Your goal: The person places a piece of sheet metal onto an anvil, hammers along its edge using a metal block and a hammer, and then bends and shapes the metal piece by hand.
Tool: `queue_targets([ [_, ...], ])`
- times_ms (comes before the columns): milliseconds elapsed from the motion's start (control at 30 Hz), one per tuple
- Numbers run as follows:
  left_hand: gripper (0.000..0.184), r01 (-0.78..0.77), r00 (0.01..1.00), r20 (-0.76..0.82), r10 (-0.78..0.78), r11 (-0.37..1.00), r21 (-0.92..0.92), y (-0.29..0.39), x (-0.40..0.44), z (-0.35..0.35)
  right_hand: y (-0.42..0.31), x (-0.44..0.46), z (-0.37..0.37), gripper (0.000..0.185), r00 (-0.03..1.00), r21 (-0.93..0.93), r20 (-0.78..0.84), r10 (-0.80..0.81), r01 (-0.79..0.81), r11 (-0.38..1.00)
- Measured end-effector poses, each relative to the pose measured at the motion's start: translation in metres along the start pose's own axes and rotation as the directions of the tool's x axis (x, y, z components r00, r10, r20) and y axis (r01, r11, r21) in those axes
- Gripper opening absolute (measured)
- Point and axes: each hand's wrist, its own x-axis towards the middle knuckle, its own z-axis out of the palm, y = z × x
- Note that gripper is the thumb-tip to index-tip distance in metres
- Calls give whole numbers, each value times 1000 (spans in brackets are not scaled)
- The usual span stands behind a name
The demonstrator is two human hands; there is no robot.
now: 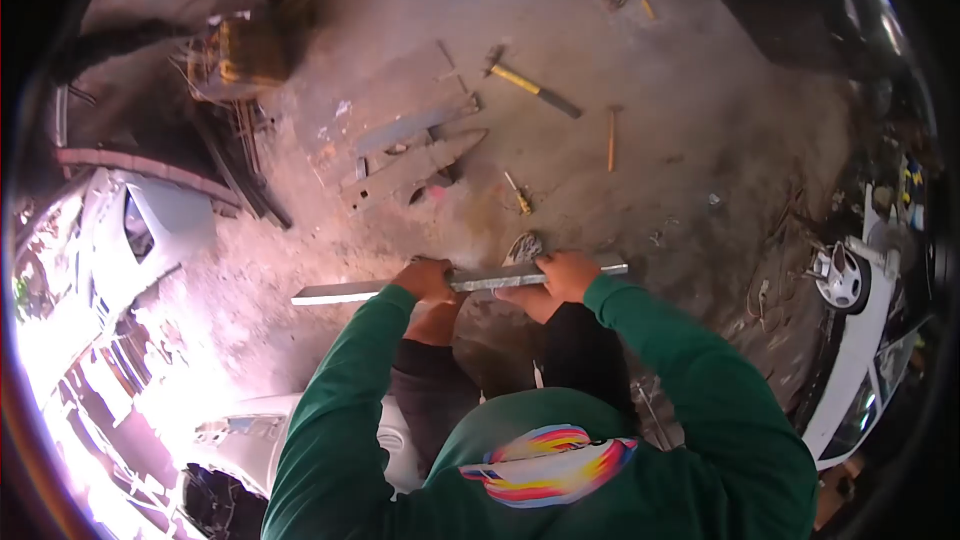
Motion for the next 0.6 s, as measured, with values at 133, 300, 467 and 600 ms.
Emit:
queue_targets([
  [133,69,191,962,-176,-207,976,-106,-64,56,25,42,116,71,44,978,-65,-137,-155,147,987],
  [300,60,225,939,-235,-252,965,-137,-161,142,76,66,255,163,52,992,-230,112,-66,90,969],
  [467,65,229,908,-304,-287,950,-213,-223,212,103,60,348,202,65,994,-237,104,-34,58,970],
  [600,68,257,892,-316,-323,938,-234,-250,263,130,64,411,254,72,976,-156,185,-112,142,977],
])
